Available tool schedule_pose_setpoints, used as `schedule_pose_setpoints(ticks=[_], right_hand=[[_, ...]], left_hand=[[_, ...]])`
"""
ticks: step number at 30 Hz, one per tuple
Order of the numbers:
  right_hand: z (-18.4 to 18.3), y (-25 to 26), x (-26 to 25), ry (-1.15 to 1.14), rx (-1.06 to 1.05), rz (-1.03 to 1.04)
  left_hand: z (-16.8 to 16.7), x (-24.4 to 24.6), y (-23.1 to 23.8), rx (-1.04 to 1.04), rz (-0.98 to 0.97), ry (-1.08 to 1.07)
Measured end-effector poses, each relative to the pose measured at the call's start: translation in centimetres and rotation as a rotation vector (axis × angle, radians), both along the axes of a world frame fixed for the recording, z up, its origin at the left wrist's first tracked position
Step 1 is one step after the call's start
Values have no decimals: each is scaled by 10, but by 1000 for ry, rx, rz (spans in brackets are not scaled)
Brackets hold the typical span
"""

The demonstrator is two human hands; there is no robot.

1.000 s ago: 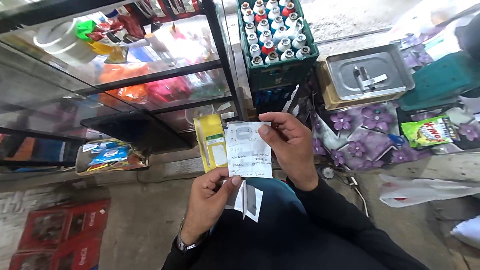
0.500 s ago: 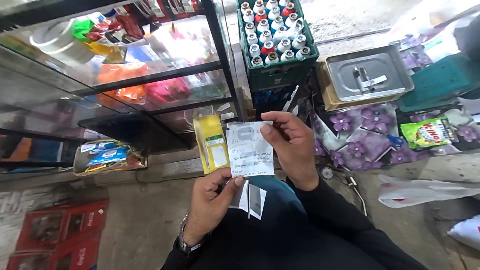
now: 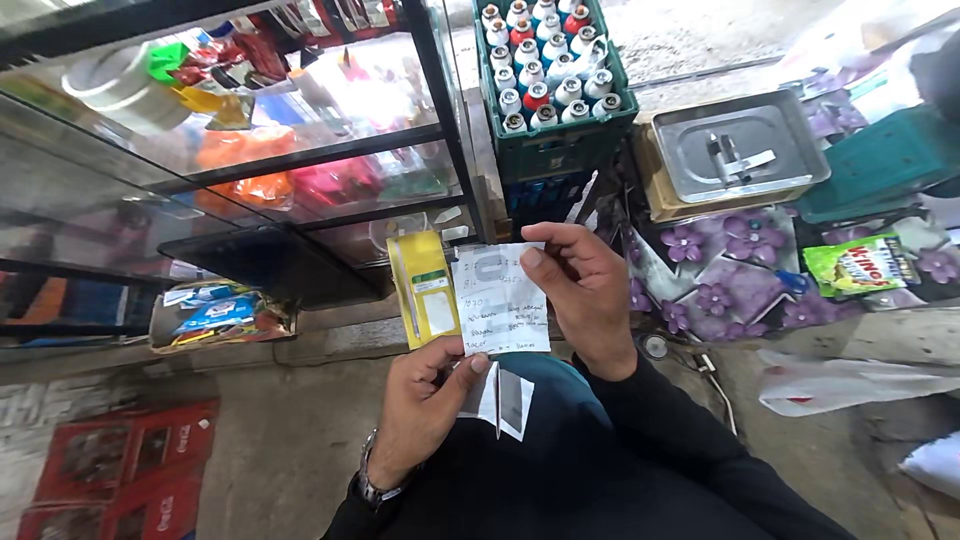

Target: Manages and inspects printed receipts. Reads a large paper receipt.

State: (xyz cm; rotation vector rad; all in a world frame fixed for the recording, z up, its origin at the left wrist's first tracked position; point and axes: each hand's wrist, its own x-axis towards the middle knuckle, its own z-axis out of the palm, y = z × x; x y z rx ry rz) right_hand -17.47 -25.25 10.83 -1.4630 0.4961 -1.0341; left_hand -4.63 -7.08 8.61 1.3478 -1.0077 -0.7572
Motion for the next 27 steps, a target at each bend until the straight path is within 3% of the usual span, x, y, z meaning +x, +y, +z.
schedule_pose_setpoints(ticks=[27], right_hand=[[-1,2,1,-11,4,5]], left_hand=[[0,-1,3,-5,-6,13]])
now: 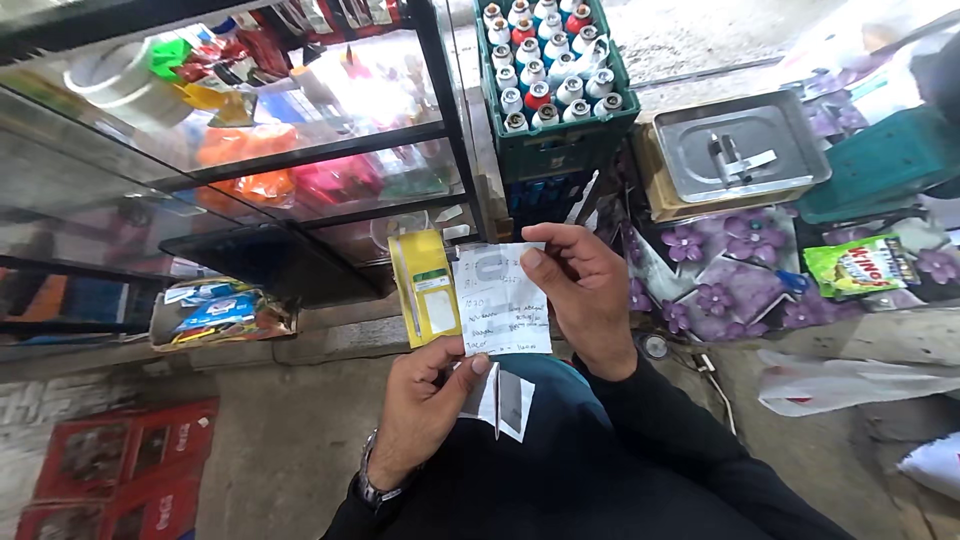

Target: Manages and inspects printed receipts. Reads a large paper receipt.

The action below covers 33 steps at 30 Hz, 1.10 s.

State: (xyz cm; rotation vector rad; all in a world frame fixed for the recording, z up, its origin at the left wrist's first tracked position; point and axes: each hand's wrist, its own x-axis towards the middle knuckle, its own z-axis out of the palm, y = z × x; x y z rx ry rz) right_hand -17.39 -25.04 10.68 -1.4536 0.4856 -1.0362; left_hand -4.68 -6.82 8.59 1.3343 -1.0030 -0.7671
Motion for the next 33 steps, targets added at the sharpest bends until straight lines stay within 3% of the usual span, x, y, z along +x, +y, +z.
schedule_pose_setpoints(ticks=[33], right_hand=[[-1,2,-1,18,24,8]], left_hand=[[1,-1,2,4,7,6]])
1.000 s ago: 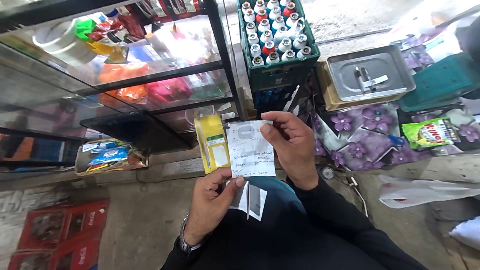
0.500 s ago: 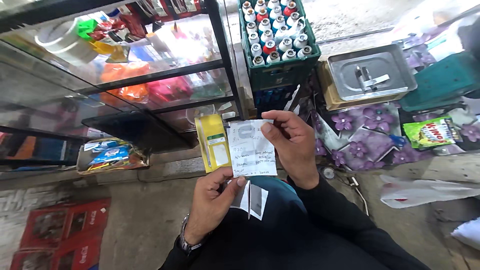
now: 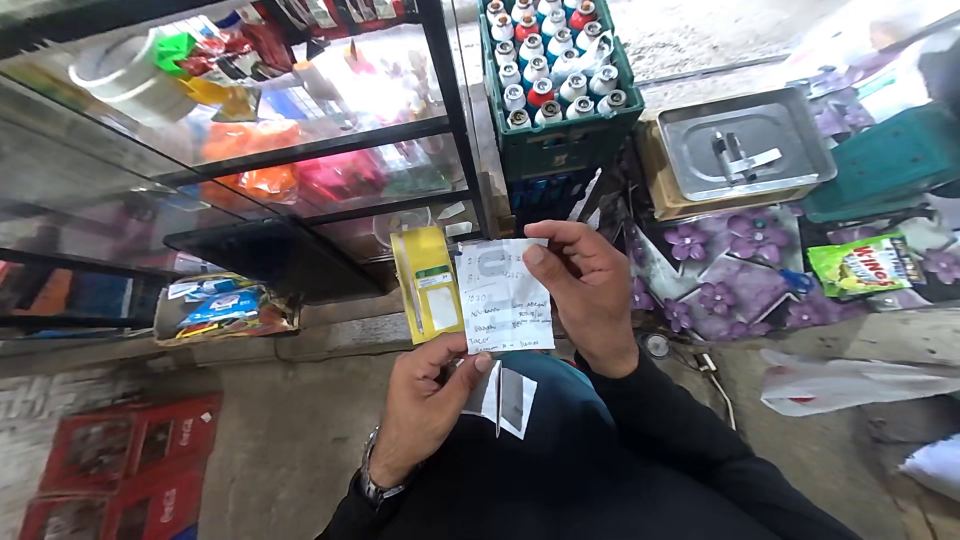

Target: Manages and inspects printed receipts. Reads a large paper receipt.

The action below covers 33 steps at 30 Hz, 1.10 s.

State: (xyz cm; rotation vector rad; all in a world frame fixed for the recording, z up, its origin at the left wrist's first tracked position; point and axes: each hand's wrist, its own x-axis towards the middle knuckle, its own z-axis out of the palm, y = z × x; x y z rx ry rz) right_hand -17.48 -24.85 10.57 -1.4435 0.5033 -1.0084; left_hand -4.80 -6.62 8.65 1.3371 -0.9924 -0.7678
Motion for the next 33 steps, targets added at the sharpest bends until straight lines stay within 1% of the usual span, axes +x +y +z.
schedule_pose_setpoints(ticks=[33], right_hand=[[-4,-3,0,-18,22,1]], left_hand=[[-2,1,-2,18,-12,-6]])
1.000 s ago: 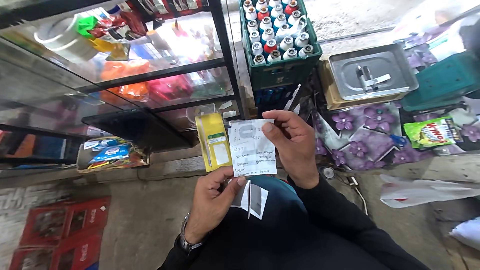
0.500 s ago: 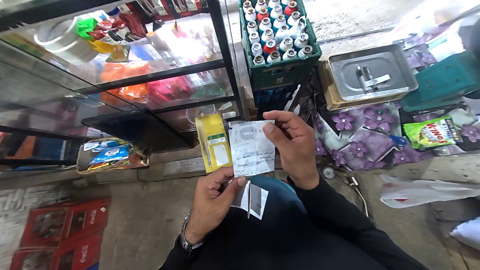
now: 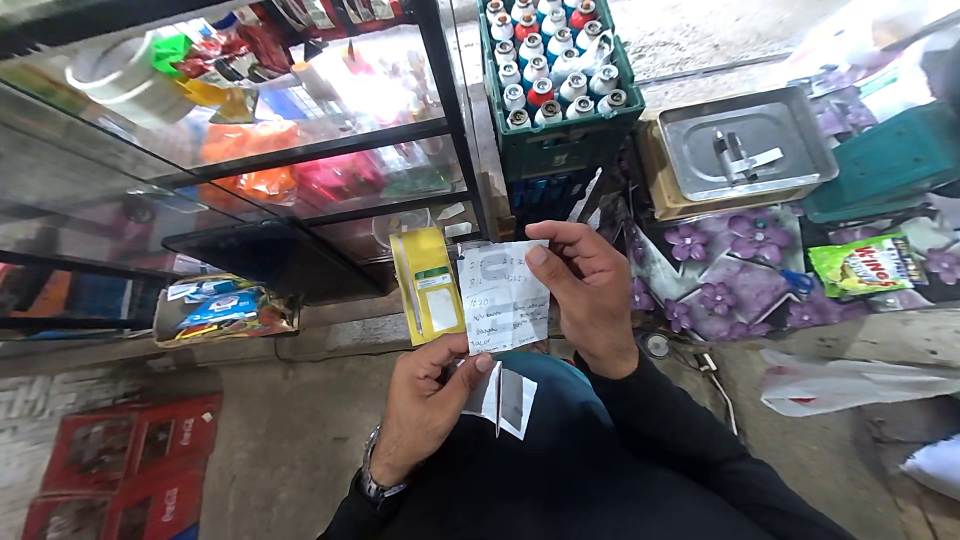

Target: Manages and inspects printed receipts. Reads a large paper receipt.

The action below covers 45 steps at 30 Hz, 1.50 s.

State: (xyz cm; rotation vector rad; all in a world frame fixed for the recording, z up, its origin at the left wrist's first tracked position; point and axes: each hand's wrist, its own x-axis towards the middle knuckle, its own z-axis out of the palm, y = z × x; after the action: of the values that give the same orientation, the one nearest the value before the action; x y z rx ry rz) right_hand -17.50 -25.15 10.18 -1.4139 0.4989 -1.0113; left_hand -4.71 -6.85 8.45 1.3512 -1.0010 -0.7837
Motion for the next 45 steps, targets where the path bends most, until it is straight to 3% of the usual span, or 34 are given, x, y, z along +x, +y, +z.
schedule_pose_setpoints(ticks=[45], right_hand=[[1,-7,-11,1,20,6]], left_hand=[[4,-10,-10,25,-18,36]])
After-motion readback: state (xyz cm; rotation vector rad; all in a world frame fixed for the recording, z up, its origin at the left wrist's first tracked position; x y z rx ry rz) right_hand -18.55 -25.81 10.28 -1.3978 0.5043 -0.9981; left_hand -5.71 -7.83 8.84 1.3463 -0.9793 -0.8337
